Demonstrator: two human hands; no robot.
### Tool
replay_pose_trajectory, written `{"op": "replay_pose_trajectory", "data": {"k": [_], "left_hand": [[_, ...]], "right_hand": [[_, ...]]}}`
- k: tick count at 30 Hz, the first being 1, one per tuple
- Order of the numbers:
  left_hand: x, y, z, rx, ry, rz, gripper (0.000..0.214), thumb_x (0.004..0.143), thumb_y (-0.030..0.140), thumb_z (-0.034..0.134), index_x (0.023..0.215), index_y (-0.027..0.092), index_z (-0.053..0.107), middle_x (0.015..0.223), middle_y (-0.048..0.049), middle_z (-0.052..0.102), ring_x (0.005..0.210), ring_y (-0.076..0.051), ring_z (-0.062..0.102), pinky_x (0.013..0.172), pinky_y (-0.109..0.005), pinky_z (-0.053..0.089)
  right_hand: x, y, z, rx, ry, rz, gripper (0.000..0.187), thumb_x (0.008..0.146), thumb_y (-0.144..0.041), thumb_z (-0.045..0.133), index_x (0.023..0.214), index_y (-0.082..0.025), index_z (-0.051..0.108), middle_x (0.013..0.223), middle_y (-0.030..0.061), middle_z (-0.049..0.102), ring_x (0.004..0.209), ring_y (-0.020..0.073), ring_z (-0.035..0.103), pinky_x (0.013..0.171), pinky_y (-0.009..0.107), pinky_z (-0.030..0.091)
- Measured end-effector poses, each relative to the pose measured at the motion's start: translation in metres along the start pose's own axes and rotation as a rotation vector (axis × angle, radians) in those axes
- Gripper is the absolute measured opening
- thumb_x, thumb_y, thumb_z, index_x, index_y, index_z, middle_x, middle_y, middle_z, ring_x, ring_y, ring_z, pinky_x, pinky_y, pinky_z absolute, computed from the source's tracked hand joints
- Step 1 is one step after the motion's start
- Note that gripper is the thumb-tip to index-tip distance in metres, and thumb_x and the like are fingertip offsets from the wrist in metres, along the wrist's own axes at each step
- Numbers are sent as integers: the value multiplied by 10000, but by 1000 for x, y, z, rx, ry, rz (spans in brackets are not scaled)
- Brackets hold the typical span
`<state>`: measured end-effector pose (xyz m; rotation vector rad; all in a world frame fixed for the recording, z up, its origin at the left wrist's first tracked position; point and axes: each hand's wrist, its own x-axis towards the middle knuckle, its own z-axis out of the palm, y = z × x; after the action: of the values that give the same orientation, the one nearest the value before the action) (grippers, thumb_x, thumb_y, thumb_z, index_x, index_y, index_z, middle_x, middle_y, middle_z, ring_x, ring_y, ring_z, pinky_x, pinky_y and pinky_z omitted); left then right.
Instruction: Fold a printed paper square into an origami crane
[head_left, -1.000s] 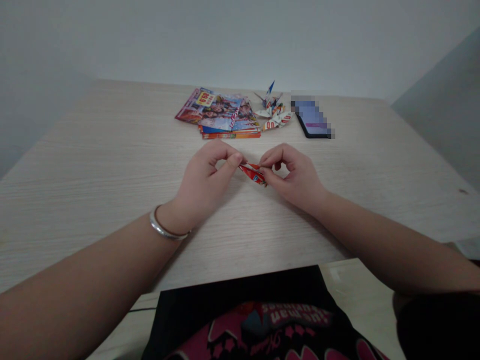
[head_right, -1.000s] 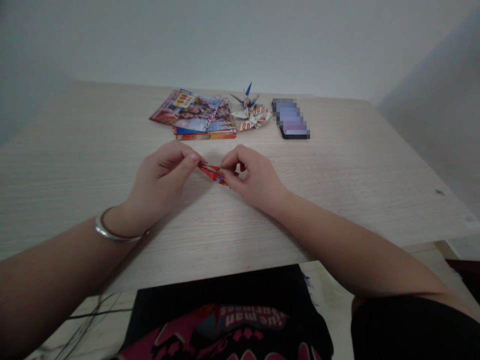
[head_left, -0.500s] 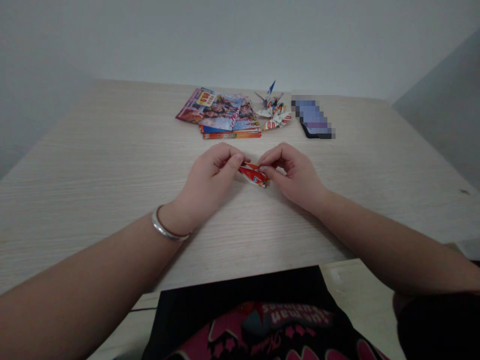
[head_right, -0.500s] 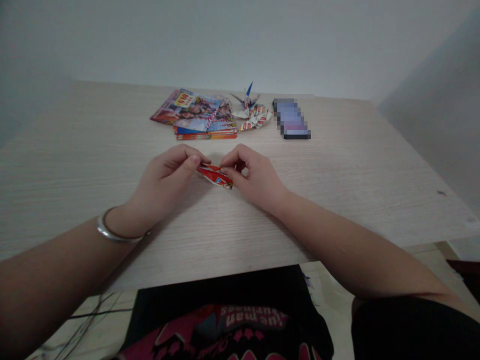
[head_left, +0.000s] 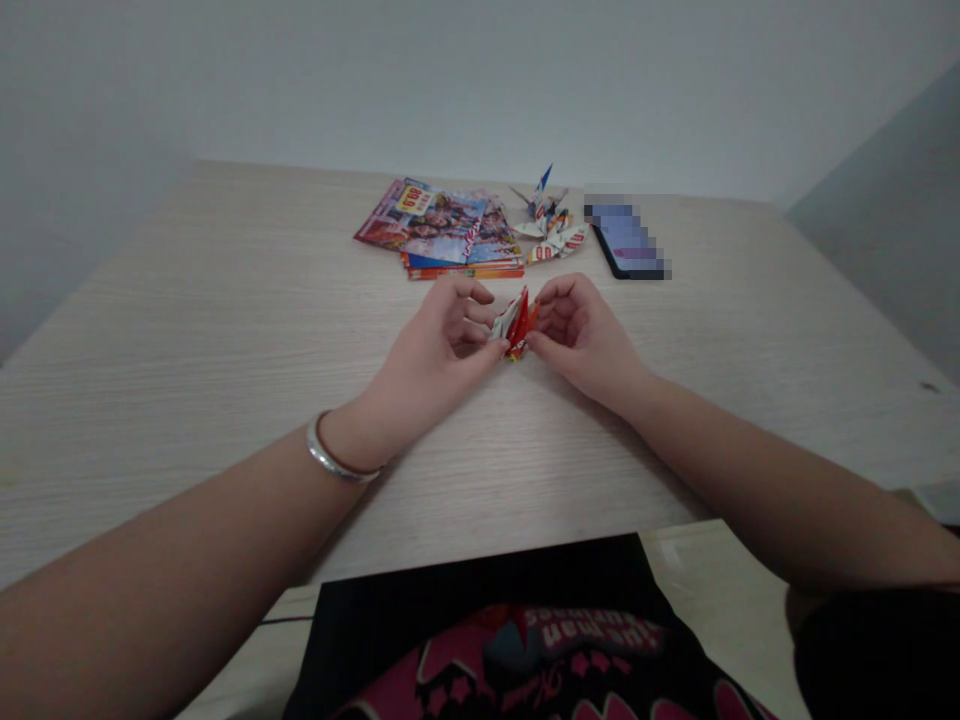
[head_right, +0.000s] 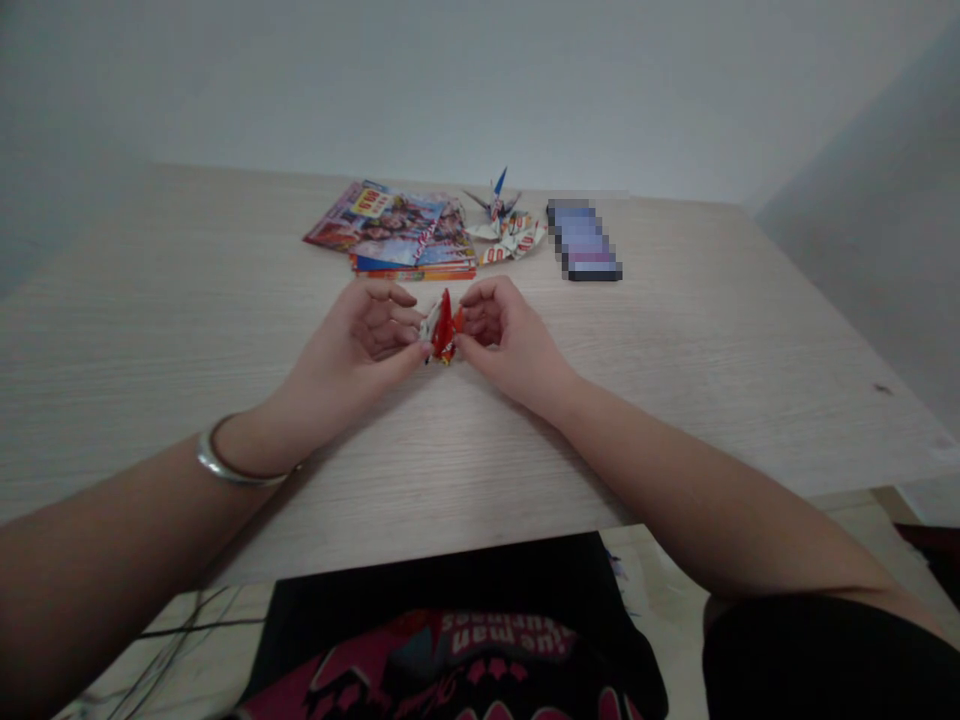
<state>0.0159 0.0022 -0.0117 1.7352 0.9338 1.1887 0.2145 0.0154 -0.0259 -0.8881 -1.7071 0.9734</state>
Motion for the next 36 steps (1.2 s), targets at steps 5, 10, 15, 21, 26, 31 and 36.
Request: {"op": "replay_pose_trajectory", "data": {"k": [5,10,15,21,26,31,36], "left_hand": [[-1,5,-3,169,-5,93,169,854,207,719,989,217,617,1021,-40,690,836,-147,667,753,-303,581],[-2,6,-5,324,-22,168,77,875,227,713,943,209,683,982,-46,719,923,-183,667,792,-328,564],[-3,8,-5,367,2,187,150,871,182,708,1015,213,682,1007,-39,729,905,-177,675,795,-325,570],[-4,10,-7,492,6,261,108,881,140,682,958,215,682,966,-31,731,903,-185,673,836,-343,554],[-3,13,-9,558,-11,320,48,889,183,698,881,212,661,922,-31,715,905,-195,663,861,-359,532],[-2,13,-9,524,14,303,88,872,212,709,814,227,645,913,-20,691,884,-189,638,840,-357,527],[-3,12,-9,468,13,299,128,855,194,713,771,221,621,849,-20,656,836,-184,610,782,-347,516]], "right_hand": [[-1,-2,0,26,-34,28,414,821,-222,710,1121,-285,431,929,-39,662,774,115,696,694,258,569],[-2,-7,-2,4,-15,-3,339,861,-243,672,1139,-283,482,888,-45,635,725,110,658,646,260,553],[-3,-8,-1,-39,21,14,245,860,-295,712,1042,-257,552,842,-36,647,752,118,655,644,254,537],[-4,-11,0,-18,7,33,223,826,-303,745,987,-245,603,827,-31,667,760,121,667,654,253,547],[-4,-12,2,-5,-32,44,257,822,-282,751,1029,-256,602,799,-44,676,735,128,692,705,288,585],[-7,-17,2,-81,-4,-21,187,837,-255,721,999,-248,627,805,-41,683,725,125,699,696,280,591],[-8,-26,0,-185,-19,-89,62,886,-266,678,935,-228,671,832,-20,708,692,114,692,662,265,579]]}}
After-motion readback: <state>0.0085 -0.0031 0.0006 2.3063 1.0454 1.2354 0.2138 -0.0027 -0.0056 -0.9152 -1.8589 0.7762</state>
